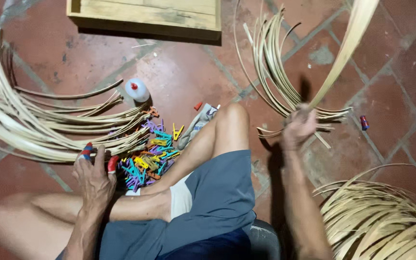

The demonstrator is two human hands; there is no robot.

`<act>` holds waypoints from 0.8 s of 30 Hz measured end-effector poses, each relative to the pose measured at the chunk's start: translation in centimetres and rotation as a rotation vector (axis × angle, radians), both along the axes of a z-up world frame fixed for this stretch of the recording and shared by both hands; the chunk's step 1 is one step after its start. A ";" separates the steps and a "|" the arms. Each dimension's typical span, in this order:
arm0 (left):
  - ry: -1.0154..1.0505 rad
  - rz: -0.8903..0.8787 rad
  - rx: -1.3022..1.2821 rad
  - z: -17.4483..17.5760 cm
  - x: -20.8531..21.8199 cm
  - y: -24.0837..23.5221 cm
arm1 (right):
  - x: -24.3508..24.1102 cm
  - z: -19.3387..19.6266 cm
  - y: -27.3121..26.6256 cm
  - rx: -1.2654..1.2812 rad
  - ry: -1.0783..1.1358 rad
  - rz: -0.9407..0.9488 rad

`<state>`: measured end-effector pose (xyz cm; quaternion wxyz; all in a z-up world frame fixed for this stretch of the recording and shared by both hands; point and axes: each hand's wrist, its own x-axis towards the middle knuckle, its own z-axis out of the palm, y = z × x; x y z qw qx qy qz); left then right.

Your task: The person sits on a tiled floor and repeatedly applies glue to the ends of thin bamboo strips, then joins them to form longer pieces. They use colorful clips to hold the glued joints while they set and place finished strips into a wooden box.

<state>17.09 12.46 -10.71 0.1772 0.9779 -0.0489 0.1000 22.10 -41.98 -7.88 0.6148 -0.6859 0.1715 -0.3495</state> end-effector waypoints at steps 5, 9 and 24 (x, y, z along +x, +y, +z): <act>-0.035 -0.055 -0.032 2.3 -0.6 -0.7 | 0.3 -3.7 2.5 0.006 -0.093 -0.048; -0.235 -0.152 -0.151 7.0 -2.4 -2.8 | 2.4 4.6 5.9 -0.296 -0.174 0.235; 0.922 -0.052 -0.588 10.3 -13.9 1.1 | -4.5 8.5 30.6 -1.222 -0.277 1.695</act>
